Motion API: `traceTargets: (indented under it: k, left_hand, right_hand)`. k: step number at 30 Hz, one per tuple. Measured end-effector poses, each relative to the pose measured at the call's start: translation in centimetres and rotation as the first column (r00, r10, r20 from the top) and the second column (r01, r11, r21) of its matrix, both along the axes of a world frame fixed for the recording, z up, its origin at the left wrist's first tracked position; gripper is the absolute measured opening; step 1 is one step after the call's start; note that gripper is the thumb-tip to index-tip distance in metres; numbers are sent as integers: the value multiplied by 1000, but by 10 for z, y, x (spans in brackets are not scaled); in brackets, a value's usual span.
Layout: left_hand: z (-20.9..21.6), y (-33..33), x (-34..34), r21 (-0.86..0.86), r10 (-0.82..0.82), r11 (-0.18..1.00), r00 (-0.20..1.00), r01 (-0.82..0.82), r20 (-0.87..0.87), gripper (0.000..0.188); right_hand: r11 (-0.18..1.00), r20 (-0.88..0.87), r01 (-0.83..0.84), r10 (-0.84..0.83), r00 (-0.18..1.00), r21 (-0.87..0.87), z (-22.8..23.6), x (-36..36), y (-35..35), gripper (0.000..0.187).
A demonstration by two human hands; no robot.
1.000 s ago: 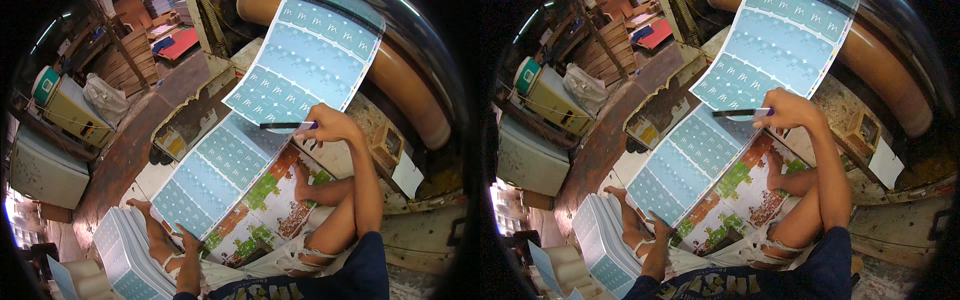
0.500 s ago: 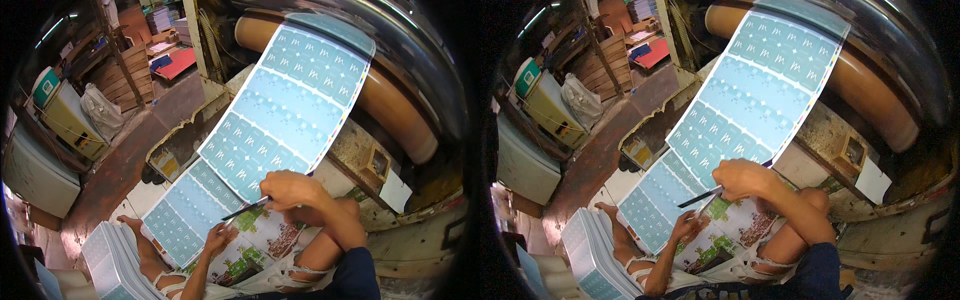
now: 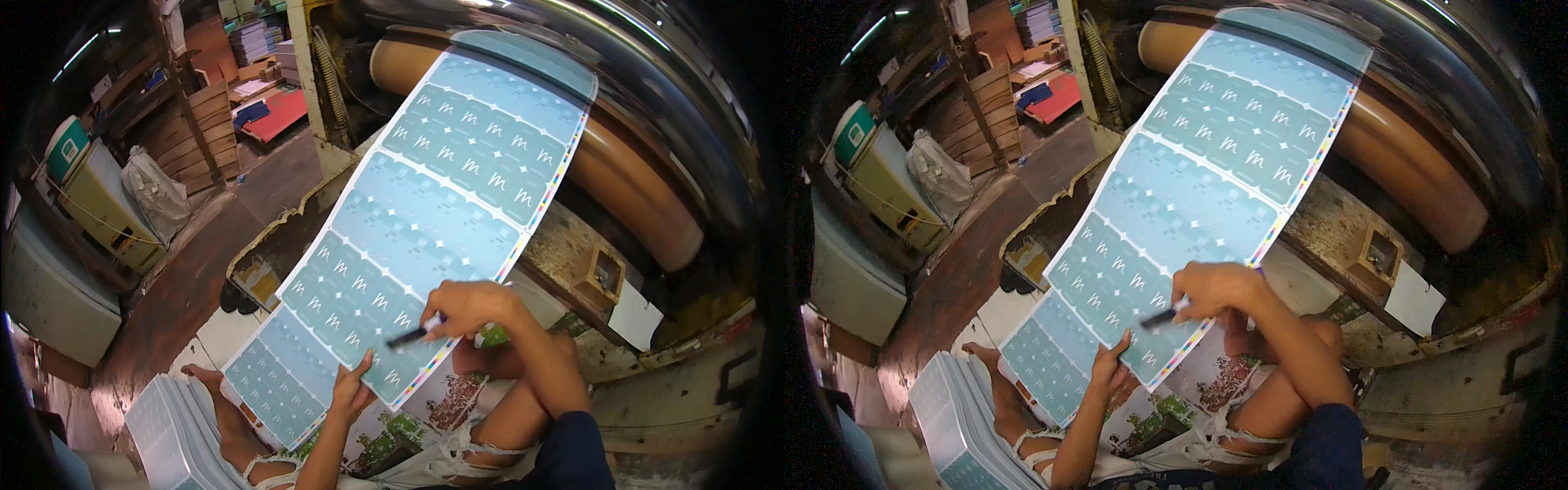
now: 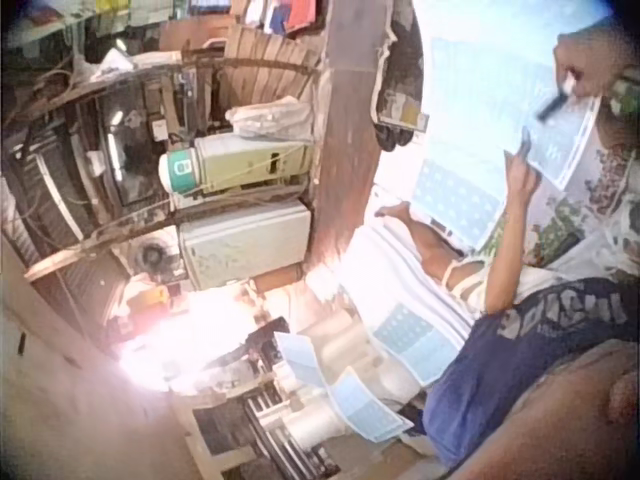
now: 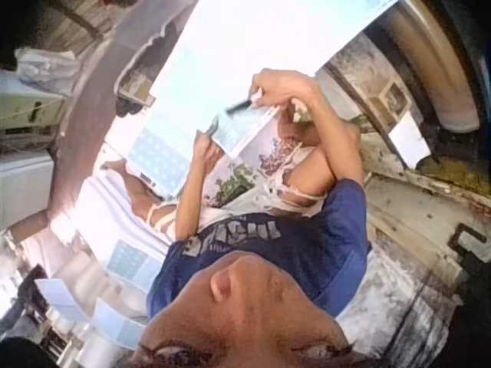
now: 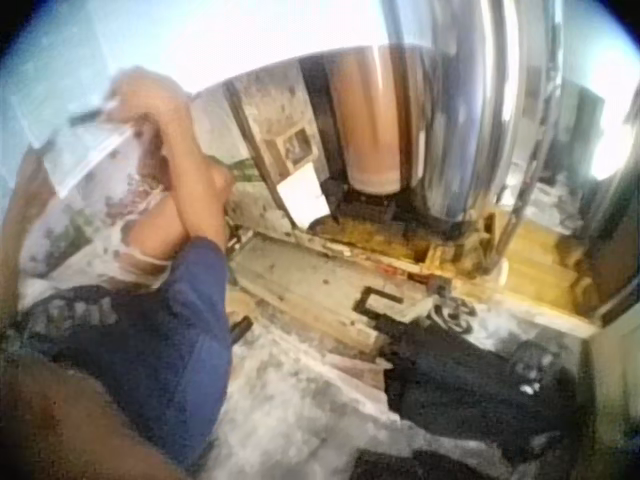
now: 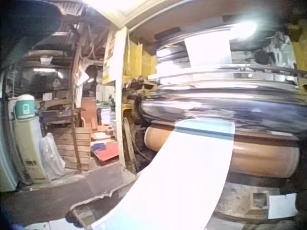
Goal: The person cuts printed paper sheets into smaller sections using a hand tool as they emerge from a printing press, then stacks the cut sheets on the floor.
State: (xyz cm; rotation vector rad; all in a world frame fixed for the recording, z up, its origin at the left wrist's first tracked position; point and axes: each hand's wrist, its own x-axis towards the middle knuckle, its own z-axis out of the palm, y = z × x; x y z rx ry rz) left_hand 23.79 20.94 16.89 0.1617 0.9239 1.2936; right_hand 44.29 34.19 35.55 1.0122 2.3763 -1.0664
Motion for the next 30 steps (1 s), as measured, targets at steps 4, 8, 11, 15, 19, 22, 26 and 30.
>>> traceTargets:
  k: [4,8,11,15,19,22,26,30]
  left_hand:
    - [-18,-8,-8,-9,-30,1000,995,29,-90,52]
    - [-9,-14,-15,-23,-80,997,979,77,-189,52]
    - [-23,-15,-19,-36,-122,992,961,117,-247,51]
    - [-37,-23,-24,-22,-104,995,972,102,-209,49]
    - [-43,-36,-33,-67,-106,993,971,93,-214,49]
    - [-56,-56,-61,-126,-138,986,957,109,-255,49]
    - [-56,-89,-91,-97,-34,995,957,6,-288,45]
    - [-40,-125,-132,-80,-51,996,942,26,-332,44]
  right_hand:
    - [976,-234,218,-211,949,8,10,44,40,38]
    - [866,-624,499,-391,677,-1,20,73,61,29]
    - [747,-703,664,-455,547,33,33,95,77,26]
    - [553,-766,833,-528,366,17,48,125,88,26]
    - [351,-910,936,-397,118,-32,39,171,113,29]
    - [147,-936,977,-339,-97,-154,37,186,117,31]
    - [33,-926,981,-338,-168,-190,20,189,109,32]
    - [46,-922,980,-351,-165,-193,4,193,100,33]
